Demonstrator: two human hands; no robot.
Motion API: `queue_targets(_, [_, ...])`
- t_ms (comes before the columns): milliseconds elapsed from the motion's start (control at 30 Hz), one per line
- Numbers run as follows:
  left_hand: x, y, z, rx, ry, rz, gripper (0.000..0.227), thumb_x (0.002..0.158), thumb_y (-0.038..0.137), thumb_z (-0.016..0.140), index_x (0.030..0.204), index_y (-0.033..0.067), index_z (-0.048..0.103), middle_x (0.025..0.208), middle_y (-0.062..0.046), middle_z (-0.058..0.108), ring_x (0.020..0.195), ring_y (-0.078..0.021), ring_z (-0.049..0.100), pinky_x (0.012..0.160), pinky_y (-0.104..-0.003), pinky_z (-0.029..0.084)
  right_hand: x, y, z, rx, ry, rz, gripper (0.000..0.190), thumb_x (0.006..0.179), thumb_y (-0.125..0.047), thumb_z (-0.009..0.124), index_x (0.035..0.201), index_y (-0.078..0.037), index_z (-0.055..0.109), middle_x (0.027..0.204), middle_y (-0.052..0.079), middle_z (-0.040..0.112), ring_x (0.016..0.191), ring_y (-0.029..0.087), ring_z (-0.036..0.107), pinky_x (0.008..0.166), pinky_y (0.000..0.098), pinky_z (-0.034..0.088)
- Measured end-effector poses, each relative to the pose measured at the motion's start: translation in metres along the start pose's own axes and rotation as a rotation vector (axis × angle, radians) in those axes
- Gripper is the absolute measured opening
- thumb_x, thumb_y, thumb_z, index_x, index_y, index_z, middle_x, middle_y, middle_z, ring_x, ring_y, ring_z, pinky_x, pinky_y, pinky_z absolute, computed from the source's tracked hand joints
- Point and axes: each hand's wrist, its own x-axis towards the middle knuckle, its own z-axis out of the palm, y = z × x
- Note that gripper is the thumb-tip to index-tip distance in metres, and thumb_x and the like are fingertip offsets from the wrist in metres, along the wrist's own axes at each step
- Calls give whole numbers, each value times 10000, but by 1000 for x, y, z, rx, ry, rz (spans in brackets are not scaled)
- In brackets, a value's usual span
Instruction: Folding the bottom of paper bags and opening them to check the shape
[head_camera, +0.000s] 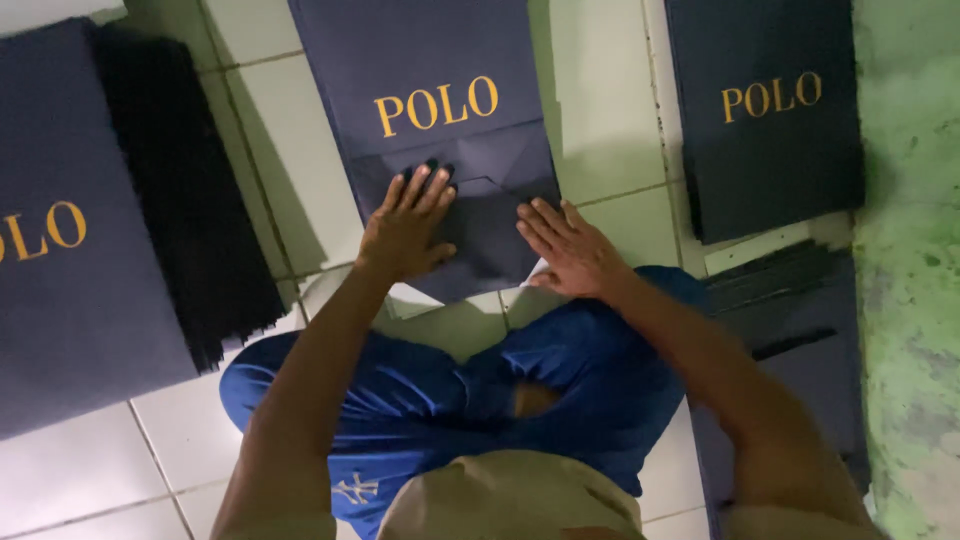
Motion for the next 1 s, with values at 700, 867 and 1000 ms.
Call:
queue_targets(700, [-8,-13,11,-80,96,-2,976,778,738,595,1560,167,479,1712,-77,302,1565,-349,255,1240,-539,225,48,-45,6,205,-23,-15,950,1007,-744,255,1603,-11,353,1683,220,297,1571,418,219,1245,586,169])
queue_targets(867, [-21,-21,-3,-144,161,-30,1022,752,712,673,1569,142,443,1678,-110,355,1521,-406,327,1179,-591,336,10,-21,-6,87,-103,36,1008,918,-739,429,1560,36,378,1625,280,381,1525,477,318,1157,642,314])
queue_targets(1000, [-30,-43,-2,-213,153,-29,895,772,627,678,1552,235,484,1673,-96,376,1512,-439,332,1152,-620,356,7,-19,-16,91,-77,99,1016,949,-784,346,1593,2,338,1674,248,307,1548,438,286,1175,643,254])
